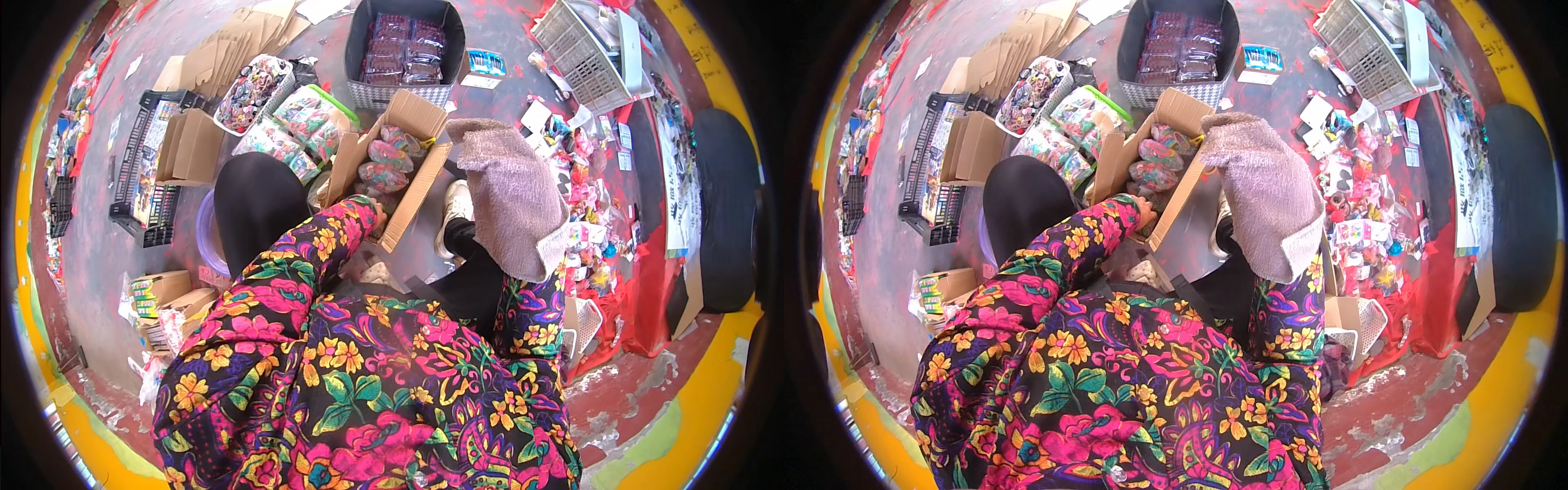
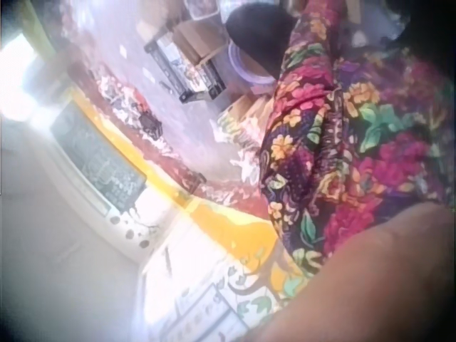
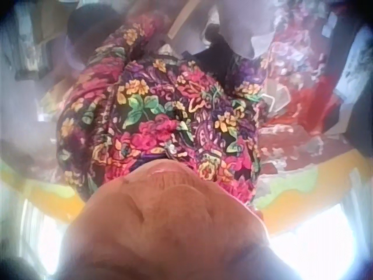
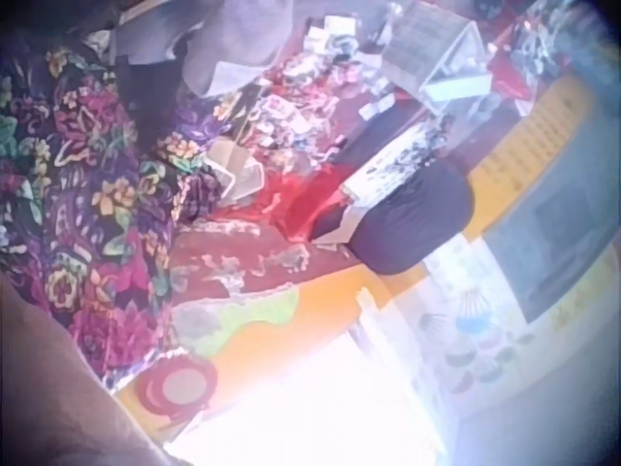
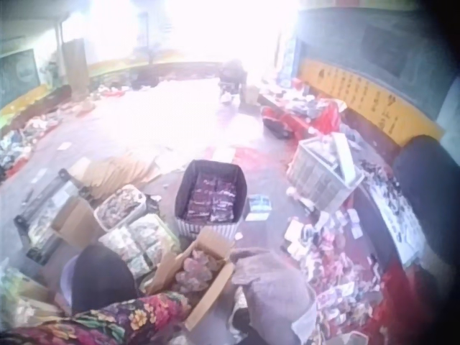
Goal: The person sits on the floor and repeatedly picks up small plastic-wrapped items from a green basket, wipes them with a cloth, and places them into a cardboard box. The person handles the items one at a time, wiping different sides before stacking them in the box.
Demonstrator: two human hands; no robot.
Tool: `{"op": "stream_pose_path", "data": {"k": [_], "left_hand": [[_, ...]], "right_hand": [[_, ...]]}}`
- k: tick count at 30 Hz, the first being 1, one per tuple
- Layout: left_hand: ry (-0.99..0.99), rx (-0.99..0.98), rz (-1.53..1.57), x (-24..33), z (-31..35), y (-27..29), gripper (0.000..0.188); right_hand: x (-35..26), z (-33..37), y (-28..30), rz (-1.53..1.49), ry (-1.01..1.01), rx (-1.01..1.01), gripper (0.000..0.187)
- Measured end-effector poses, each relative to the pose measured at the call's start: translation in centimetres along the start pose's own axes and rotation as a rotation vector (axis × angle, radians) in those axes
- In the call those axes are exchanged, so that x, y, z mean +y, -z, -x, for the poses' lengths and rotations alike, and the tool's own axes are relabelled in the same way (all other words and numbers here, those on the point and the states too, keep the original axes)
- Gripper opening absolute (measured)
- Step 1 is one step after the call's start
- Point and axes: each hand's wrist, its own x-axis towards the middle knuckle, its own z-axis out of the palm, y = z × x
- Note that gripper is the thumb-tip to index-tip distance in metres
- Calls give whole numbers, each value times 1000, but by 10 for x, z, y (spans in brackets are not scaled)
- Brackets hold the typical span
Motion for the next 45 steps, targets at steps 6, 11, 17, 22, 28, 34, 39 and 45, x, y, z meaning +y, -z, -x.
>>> {"op": "stream_pose_path", "data": {"k": [6,11,17,22,28,34,39,45], "left_hand": [[11,-134,-8,-17,-13,-24,51],[97,-130,114,-1,44,26,64],[-33,-142,64,-29,3,-5,74],[-59,-151,146,-36,10,36,84],[-256,246,903,-73,44,98,53],[-690,426,1954,-65,107,140,43],[-1087,386,2325,-9,164,170,55],[-743,548,2237,16,171,154,57]], "right_hand": [[-12,3,-4,60,15,10,18],[-10,0,-5,99,43,22,19],[-19,-9,-7,179,118,35,20],[-29,-29,-8,337,279,81,21],[-51,-61,-11,672,528,169,22],[-60,-73,-17,850,632,187,25],[-44,-84,-27,416,613,195,24],[-64,-83,-43,582,768,87,24]]}}
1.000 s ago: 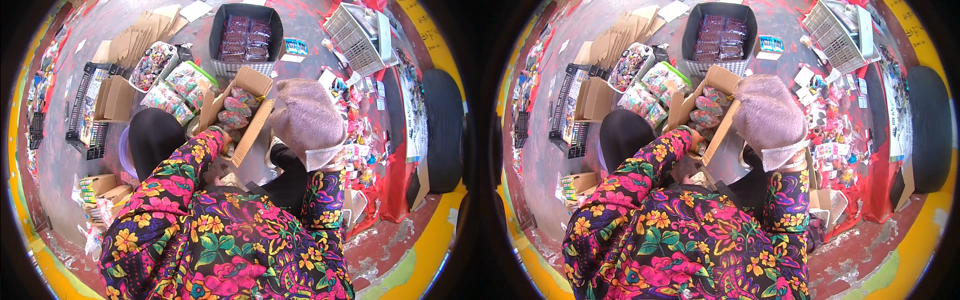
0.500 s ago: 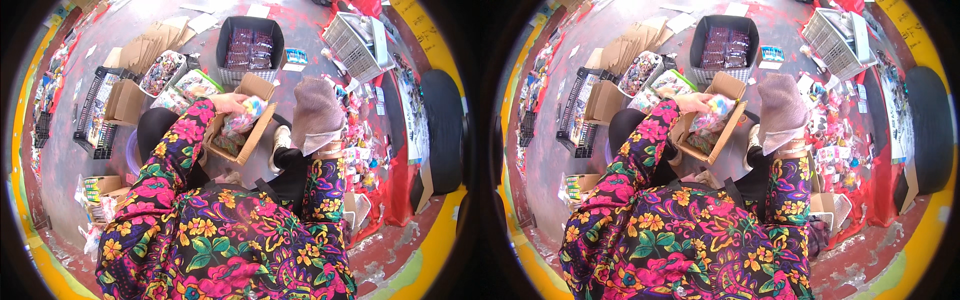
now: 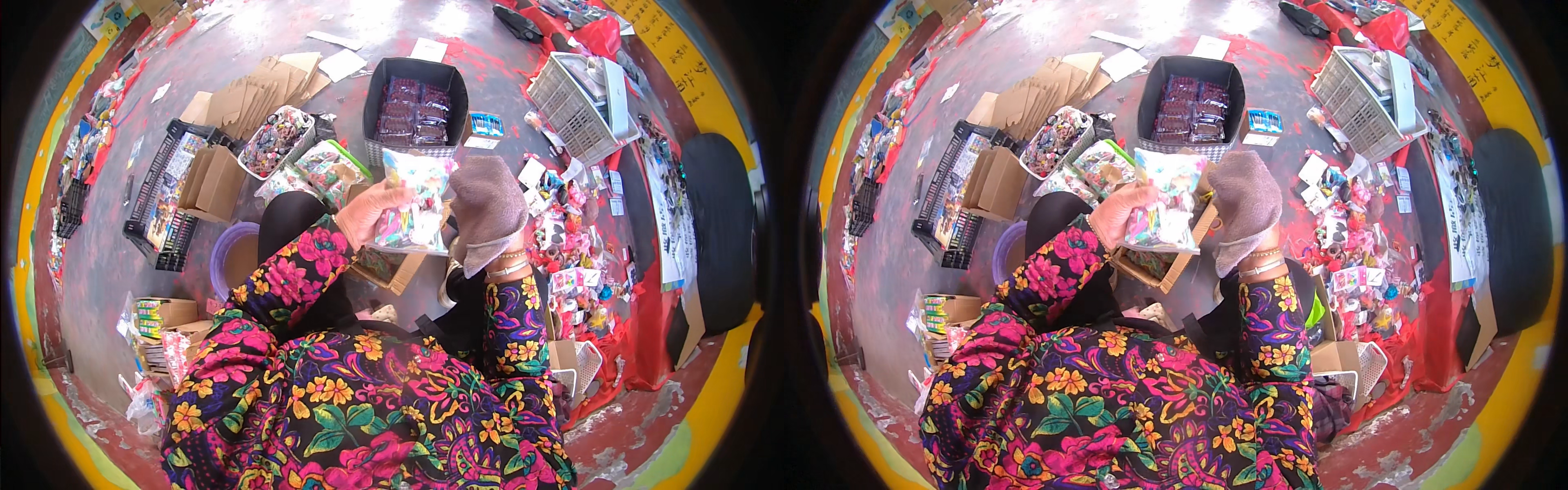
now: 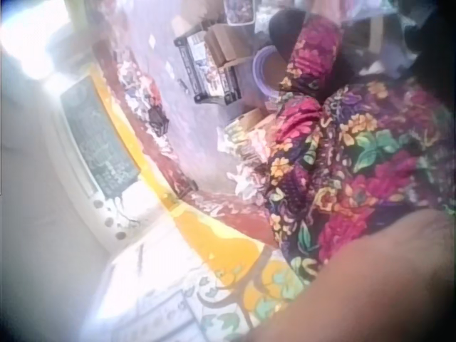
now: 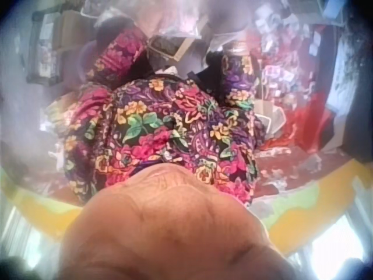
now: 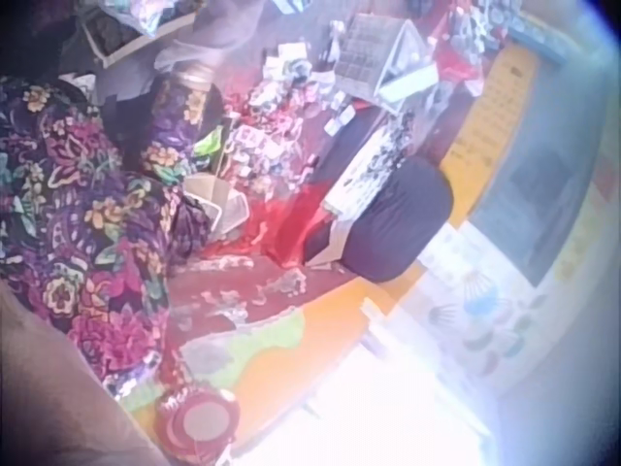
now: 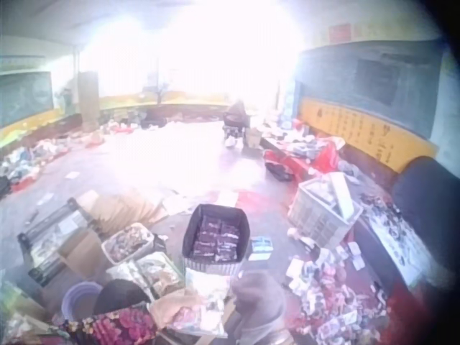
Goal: The person sits on the floor and repeatedly picks up small plastic-wrapped items from a green basket, wipes them with a cloth, and places them into a cardboard box. The person handles the items one at a time, wiping different sides before stacking them in the box.
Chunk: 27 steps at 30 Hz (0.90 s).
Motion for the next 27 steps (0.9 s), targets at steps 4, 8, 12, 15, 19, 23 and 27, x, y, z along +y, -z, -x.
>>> {"op": "stream_pose_path", "data": {"k": [4,8,12,15,19,23,27], "left_hand": [[53,-20,-182,-2,-2,-2,54],[93,-54,-364,-2,-4,6,57],[153,-100,-378,-14,-14,12,57],[235,-93,-408,-10,-10,0,56],[253,-120,-423,-11,-6,-4,53],[315,-158,-390,-13,-8,0,54],[289,-174,-354,-9,-8,-7,54]], "right_hand": [[-1,18,-7,-459,-363,-84,35],[18,20,-8,-149,-264,-207,37],[17,38,-47,-959,-825,-104,33],[-3,37,-53,-919,-751,-179,30],[-22,27,-39,-458,-352,-286,27],[-31,21,-27,-318,-373,-275,27],[-36,20,-26,-298,-437,-216,27]]}}
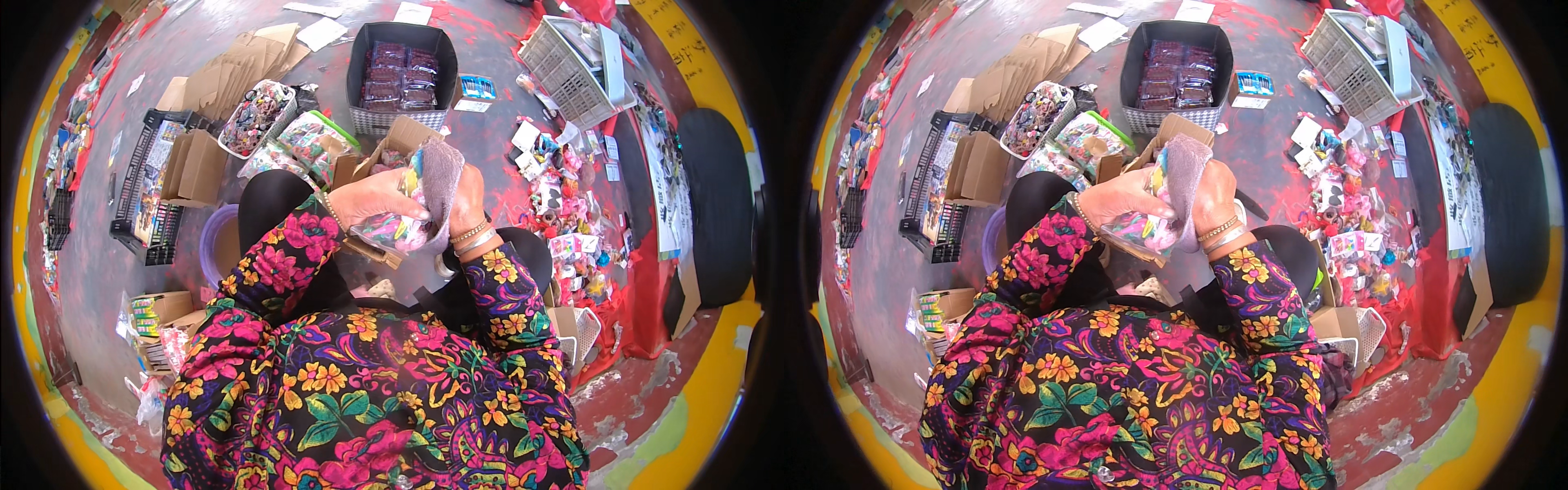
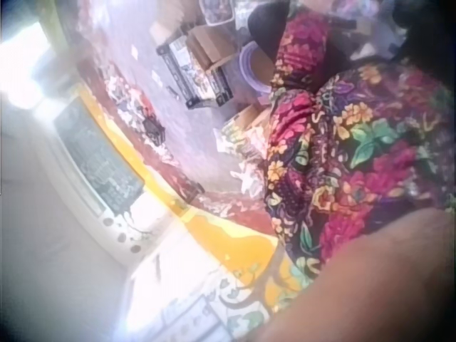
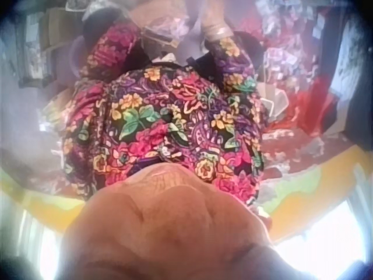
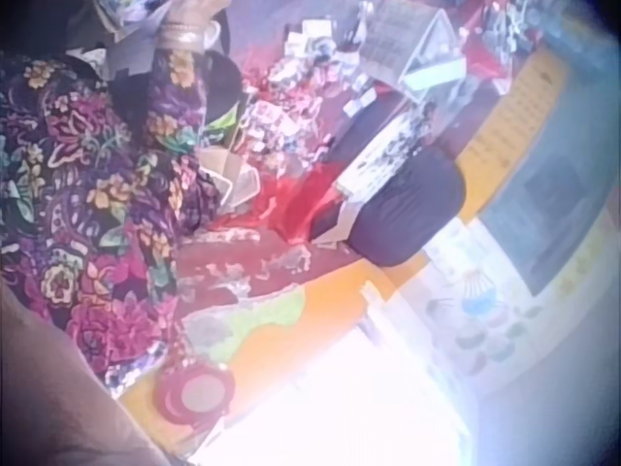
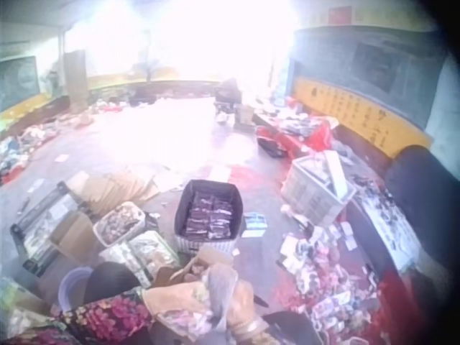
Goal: The person sits on the floor and repeatedly picks up small plastic-wrapped items from a green basket, wipes them with a cloth, and places them into a cardboard box. The person handles the items one at a time, wiping different sides before stacking them in the box.
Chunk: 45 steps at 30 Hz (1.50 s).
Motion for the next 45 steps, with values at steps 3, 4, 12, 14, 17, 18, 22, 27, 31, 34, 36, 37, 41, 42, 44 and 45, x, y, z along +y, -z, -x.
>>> {"op": "stream_pose_path", "data": {"k": [3,4,12,14,17,18,22,27,31,34,36,37,41,42,44,45], "left_hand": [[-13,1,40,3,1,-4,55],[-14,2,51,3,1,-5,55],[-229,128,239,5,6,7,53],[-268,132,341,5,5,8,49],[-268,165,394,-1,1,11,47],[-249,197,281,0,3,6,44],[-259,288,104,-32,-16,15,52],[-288,250,124,-30,-20,1,44],[-317,268,107,-35,-22,7,42],[-354,311,253,-26,-14,5,42],[-334,342,354,-3,-13,-8,38],[-324,380,404,2,-10,-7,36],[-414,519,401,-10,-12,27,31],[-429,551,294,-10,-10,31,32],[-507,548,291,-9,-16,13,33],[-545,549,288,-7,-18,4,35]], "right_hand": [[-2,1,0,-30,-5,70,25],[0,0,0,-16,-15,66,24],[35,-24,15,-409,159,274,54],[40,-23,21,-300,128,214,48],[22,-24,9,-896,-305,107,34],[0,-29,10,-1204,-514,72,29],[-2,-13,-18,-1531,-554,188,21],[10,-11,-23,-1464,-632,283,22],[14,-15,-22,-1308,-689,288,25],[-17,-26,3,-1330,-531,170,27],[24,-13,-2,-1623,-504,200,25],[33,-14,-5,-1722,-542,168,25],[10,-15,1,-1525,-548,-59,27],[-5,-24,-3,-1502,-536,-155,29],[5,-8,-25,-1286,-525,-48,33],[-5,-7,-25,-1124,-604,-37,35]]}}
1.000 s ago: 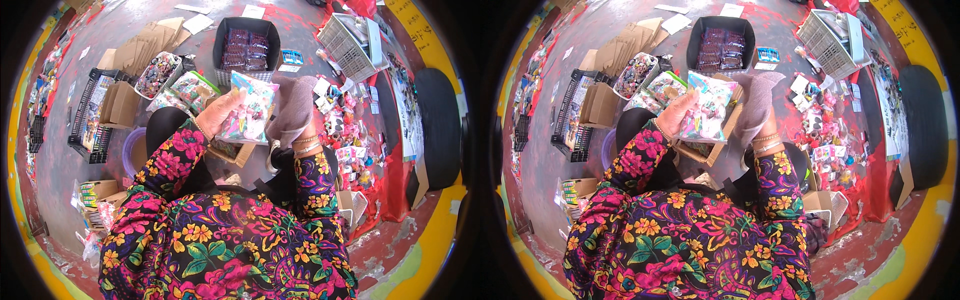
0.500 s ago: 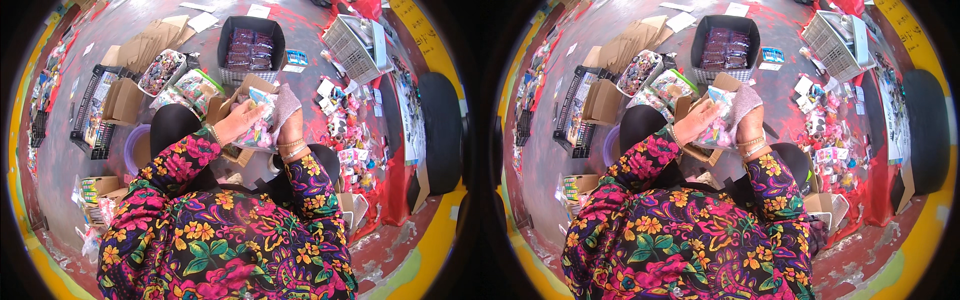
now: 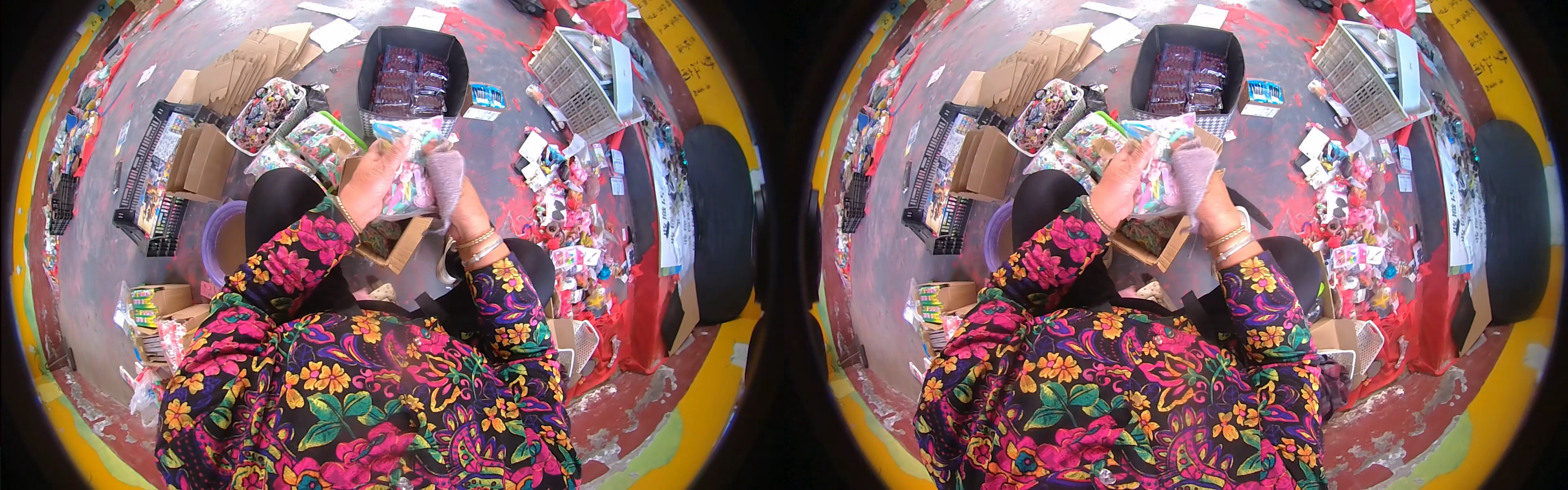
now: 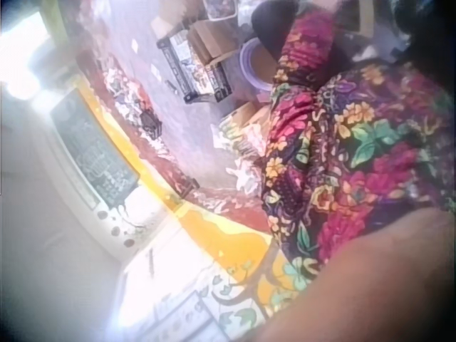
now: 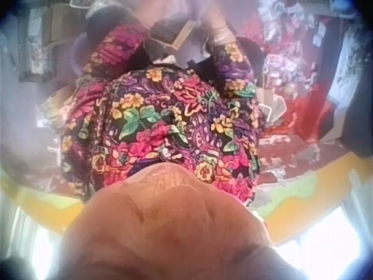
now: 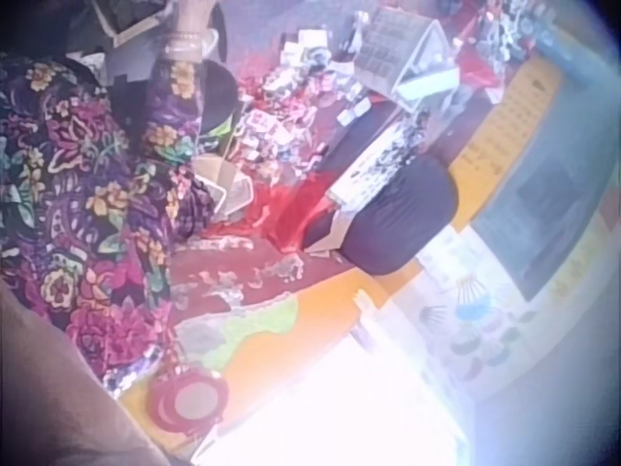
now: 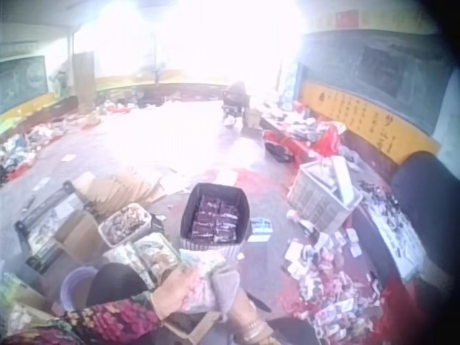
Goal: The person sits on the floor and repeatedly picks up small plastic-wrapped items from a green basket, wipes them with a cloth, and places them into a cardboard box. The person handles the items one at a time, wiping different sides before stacking them in the box.
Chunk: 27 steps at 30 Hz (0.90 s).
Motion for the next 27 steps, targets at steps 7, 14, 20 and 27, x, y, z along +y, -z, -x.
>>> {"op": "stream_pose_path", "data": {"k": [7,14,20,27], "left_hand": [[170,-82,109,-17,-1,15,41],[93,-195,204,0,-2,8,35],[-26,-8,348,1,-18,31,30],[-72,-11,409,-18,-1,-1,37]], "right_hand": [[-3,-10,3,1371,761,-3,13],[-4,-9,17,268,247,16,20],[-4,-1,24,-407,-43,104,25],[28,-8,-18,-679,71,81,31]]}}
